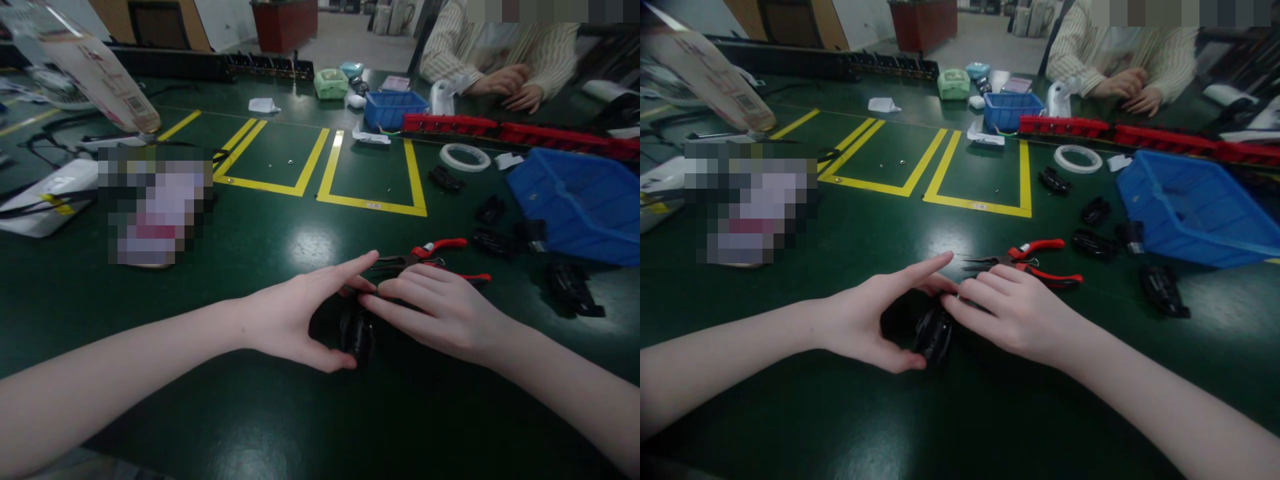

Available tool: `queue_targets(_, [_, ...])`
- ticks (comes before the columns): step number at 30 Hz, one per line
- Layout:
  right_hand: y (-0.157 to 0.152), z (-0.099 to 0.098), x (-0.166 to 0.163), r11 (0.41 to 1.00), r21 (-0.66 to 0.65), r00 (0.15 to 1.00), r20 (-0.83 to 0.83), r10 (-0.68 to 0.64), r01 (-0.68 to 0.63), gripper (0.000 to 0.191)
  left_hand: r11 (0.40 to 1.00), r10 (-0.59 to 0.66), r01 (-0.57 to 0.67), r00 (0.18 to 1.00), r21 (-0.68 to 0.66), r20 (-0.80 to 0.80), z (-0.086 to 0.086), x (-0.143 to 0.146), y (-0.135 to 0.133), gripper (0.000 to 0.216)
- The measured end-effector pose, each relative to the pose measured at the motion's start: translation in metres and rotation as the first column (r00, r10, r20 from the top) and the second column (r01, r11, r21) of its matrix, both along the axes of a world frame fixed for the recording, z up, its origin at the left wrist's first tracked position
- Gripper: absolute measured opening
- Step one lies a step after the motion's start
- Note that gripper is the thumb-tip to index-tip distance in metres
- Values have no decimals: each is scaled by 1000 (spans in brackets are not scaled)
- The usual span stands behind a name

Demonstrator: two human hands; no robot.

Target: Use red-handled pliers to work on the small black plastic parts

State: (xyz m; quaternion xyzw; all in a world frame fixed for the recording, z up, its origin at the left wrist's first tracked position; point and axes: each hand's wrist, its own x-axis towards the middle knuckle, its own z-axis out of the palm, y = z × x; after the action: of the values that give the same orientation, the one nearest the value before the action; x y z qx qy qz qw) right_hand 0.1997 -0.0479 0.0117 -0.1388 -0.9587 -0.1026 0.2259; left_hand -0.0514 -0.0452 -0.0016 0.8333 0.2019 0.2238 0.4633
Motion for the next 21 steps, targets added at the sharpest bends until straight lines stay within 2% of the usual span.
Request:
queue_targets(4, [-3, -7, 2, 999, 5, 998, -27, 49, -49, 27, 998, -4, 5, 1000, -66, 9, 3, 1, -1, 111])
queue_targets(8, [-7, -8, 5, 998, -10, 996, -53, 67, -67, 26, 997, -22, 24, 999, -70, 36, 4, 2, -1, 110])
queue_targets(14, [-12, -6, 5, 996, 11, 996, -39, 84, -83, 24, 999, -43, 45, 997, -31, 63, 2, 0, 0, 107])
queue_targets(17, [-14, -7, 3, 997, -10, 997, -45, 70, -71, 21, 999, -35, 36, 999, -12, 24, 3, 0, -1, 104])
queue_targets(21, [-14, -8, 2, 997, -47, 997, -35, 67, -68, 26, 998, -43, 45, 998, 52, -34, 4, 1, -1, 100])
